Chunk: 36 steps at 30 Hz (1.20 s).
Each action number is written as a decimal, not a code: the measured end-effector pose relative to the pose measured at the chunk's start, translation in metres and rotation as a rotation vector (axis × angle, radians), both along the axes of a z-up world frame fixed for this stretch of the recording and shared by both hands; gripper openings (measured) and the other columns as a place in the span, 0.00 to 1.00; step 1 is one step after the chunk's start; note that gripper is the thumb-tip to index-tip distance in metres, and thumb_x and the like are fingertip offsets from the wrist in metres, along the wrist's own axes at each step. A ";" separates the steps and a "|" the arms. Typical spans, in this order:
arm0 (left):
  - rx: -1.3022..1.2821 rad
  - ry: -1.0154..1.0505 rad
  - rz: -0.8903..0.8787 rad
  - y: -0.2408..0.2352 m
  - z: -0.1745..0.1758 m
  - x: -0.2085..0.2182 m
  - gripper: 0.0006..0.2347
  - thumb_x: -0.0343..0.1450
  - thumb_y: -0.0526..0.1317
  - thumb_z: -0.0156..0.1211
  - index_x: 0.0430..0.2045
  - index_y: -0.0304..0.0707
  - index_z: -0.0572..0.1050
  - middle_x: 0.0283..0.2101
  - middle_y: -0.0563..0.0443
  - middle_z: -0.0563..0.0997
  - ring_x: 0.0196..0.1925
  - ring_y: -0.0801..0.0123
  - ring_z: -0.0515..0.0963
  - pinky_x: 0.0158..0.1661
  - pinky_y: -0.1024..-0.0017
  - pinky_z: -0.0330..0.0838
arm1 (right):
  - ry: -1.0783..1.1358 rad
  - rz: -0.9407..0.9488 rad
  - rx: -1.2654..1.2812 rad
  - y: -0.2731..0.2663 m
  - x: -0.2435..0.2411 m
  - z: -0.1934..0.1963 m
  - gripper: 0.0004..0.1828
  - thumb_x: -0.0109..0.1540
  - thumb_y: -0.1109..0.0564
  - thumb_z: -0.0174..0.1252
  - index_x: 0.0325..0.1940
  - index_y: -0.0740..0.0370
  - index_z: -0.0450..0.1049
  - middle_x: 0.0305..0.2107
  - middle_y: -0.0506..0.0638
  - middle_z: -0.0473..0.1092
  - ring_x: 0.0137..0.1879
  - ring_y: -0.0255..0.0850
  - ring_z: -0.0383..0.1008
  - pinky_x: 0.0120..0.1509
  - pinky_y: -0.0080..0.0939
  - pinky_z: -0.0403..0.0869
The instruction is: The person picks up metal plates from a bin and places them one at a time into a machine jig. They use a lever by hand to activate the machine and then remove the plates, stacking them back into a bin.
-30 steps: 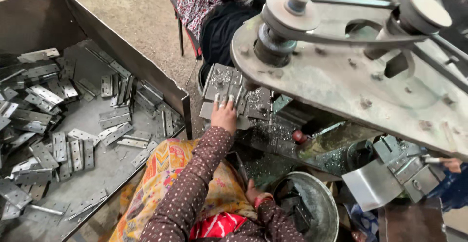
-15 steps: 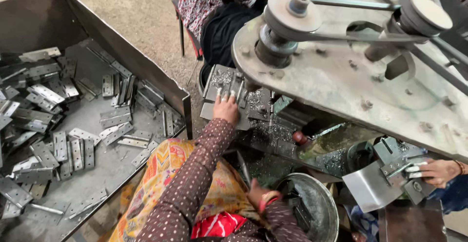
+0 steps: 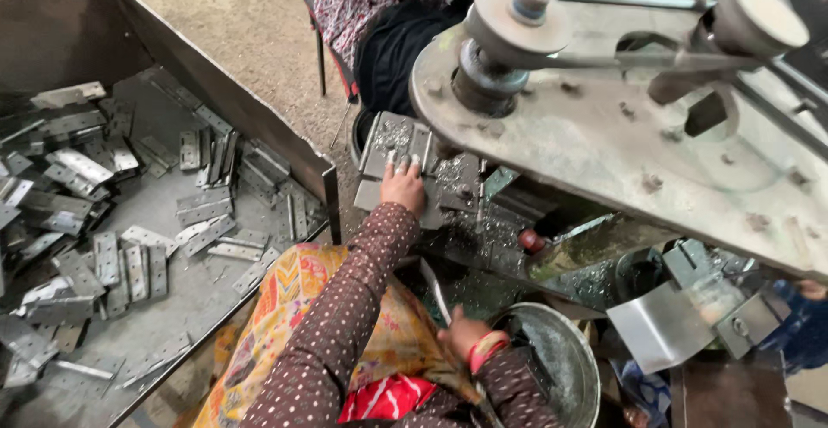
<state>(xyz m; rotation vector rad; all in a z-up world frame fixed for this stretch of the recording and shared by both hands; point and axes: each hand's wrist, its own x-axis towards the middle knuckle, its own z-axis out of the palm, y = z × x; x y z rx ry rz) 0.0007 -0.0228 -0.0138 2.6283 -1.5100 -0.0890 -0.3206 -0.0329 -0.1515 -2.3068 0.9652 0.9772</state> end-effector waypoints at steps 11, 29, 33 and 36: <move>0.015 0.002 -0.078 0.017 0.022 0.004 0.12 0.72 0.41 0.52 0.45 0.46 0.81 0.67 0.48 0.67 0.73 0.62 0.58 0.71 0.48 0.40 | 0.090 -0.144 -0.114 0.022 0.006 -0.021 0.33 0.70 0.33 0.31 0.67 0.59 0.52 0.43 0.67 0.73 0.51 0.67 0.73 0.59 0.70 0.64; -0.827 0.042 -0.084 0.096 0.046 -0.071 0.08 0.78 0.37 0.54 0.47 0.34 0.75 0.44 0.49 0.74 0.44 0.55 0.77 0.58 0.56 0.71 | -0.471 -0.119 -0.144 0.005 -0.007 -0.012 0.23 0.63 0.41 0.55 0.49 0.60 0.60 0.32 0.67 0.75 0.42 0.71 0.74 0.44 0.69 0.71; -0.666 -0.334 -0.081 0.075 0.050 -0.061 0.05 0.75 0.37 0.56 0.41 0.36 0.74 0.50 0.47 0.75 0.44 0.59 0.77 0.53 0.50 0.70 | -0.557 -0.038 -0.145 0.009 -0.008 0.008 0.23 0.64 0.42 0.55 0.48 0.63 0.60 0.29 0.68 0.74 0.38 0.70 0.74 0.40 0.67 0.72; -0.242 -0.143 -0.153 0.067 0.029 -0.057 0.14 0.67 0.39 0.56 0.45 0.37 0.74 0.57 0.43 0.72 0.54 0.59 0.74 0.52 0.51 0.68 | -0.528 -0.007 -0.173 0.015 -0.008 0.027 0.23 0.65 0.44 0.54 0.50 0.65 0.59 0.26 0.67 0.74 0.36 0.68 0.75 0.39 0.65 0.73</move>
